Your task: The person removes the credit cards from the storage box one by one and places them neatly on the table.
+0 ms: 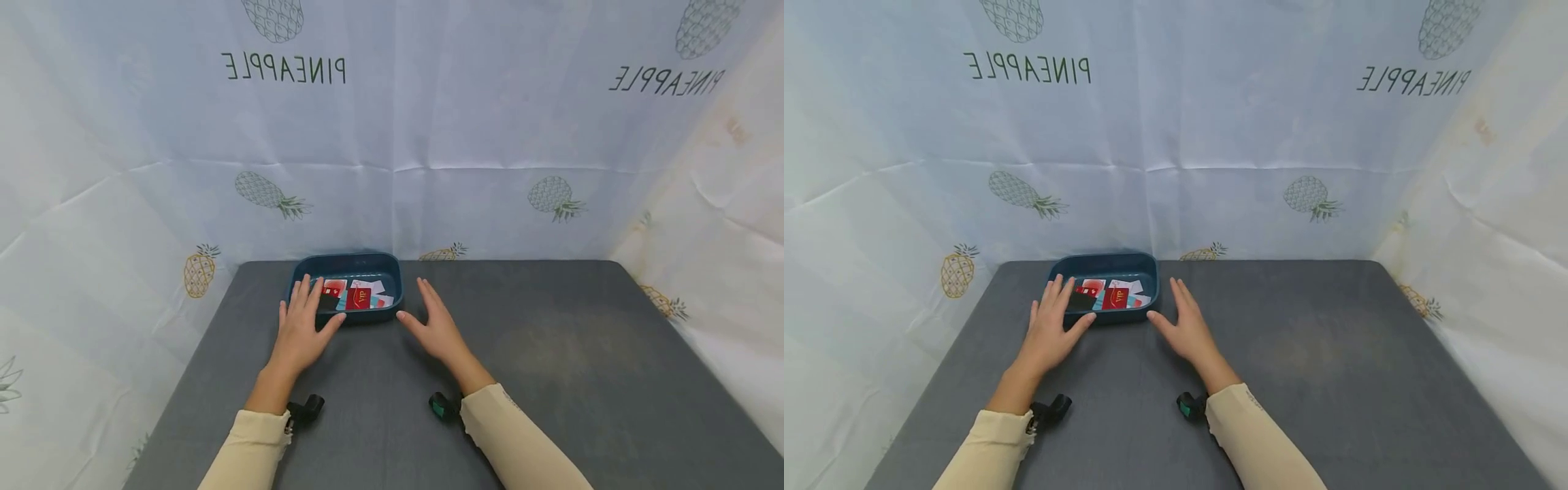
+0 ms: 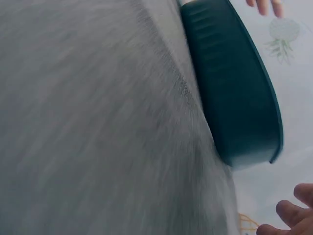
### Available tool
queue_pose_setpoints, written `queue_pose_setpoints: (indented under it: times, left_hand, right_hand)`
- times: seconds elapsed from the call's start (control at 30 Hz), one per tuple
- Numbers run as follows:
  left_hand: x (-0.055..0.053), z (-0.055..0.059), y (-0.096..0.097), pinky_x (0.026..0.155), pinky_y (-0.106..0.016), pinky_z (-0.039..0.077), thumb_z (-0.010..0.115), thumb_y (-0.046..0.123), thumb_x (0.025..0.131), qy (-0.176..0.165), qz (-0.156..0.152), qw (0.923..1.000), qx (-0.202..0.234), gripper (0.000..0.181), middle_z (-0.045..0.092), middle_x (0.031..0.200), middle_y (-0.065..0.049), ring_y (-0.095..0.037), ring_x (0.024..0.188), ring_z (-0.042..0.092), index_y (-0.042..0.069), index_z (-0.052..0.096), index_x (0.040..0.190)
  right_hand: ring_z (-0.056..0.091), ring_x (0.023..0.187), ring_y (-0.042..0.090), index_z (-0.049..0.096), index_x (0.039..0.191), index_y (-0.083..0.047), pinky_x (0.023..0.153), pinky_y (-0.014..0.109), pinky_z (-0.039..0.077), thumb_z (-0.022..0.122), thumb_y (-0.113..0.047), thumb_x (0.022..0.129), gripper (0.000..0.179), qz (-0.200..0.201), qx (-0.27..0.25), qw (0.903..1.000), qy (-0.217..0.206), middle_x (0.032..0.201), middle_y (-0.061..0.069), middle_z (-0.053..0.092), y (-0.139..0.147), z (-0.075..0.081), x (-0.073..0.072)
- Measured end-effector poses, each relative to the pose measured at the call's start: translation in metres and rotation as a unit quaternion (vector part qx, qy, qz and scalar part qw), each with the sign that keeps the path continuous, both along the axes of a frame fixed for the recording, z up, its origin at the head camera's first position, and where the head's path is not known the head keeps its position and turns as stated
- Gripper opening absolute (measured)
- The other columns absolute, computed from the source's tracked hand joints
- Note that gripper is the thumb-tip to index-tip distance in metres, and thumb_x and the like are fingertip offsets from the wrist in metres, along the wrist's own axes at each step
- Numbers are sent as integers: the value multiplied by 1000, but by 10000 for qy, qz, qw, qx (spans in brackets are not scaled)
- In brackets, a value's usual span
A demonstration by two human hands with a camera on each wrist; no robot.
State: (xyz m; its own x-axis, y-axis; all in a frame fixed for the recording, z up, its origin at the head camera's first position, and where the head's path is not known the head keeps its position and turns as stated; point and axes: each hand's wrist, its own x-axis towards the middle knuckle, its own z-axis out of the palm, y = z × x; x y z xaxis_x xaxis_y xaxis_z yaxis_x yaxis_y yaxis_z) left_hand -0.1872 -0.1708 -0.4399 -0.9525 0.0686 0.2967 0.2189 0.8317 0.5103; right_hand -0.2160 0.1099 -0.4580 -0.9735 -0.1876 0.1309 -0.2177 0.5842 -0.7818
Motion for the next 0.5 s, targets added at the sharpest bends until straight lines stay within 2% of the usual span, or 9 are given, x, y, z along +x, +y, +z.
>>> queue_pose_setpoints:
  times: [0.1,0.2,0.37,0.5]
  left_hand:
    - [-7,-3,-15,111,-72,7,58,56,93,-67,68,9988,485,86,9,165,-16,-39,151,4,15,20,158]
    - [-13,-8,-29,111,-72,11,56,54,95,-305,134,9938,1059,84,5,166,-13,-39,151,3,16,17,159]
    - [-22,-18,-45,113,-68,14,51,57,96,-863,356,9804,1733,84,3,167,-9,-38,151,7,19,13,160]
    - [-27,-22,-49,115,-64,15,49,58,97,-1244,467,9668,2182,83,8,166,-11,-37,151,10,18,13,160]
  right_hand:
    - [23,149,30,20,158,-29,114,62,24,59,-57,93,81,-187,-400,9990,-108,164,5,22,-8,0,-11]
    - [30,146,33,22,158,-25,112,60,29,62,-50,94,79,-326,-705,9964,-330,161,8,28,-16,-1,-20]
    - [36,142,35,20,158,-19,108,56,37,65,-40,94,82,-78,-1015,9921,-731,161,10,29,-25,-6,-28]
    - [39,141,36,20,158,-16,106,52,41,69,-37,92,86,125,-1253,9877,-928,159,12,32,-30,-8,-28]
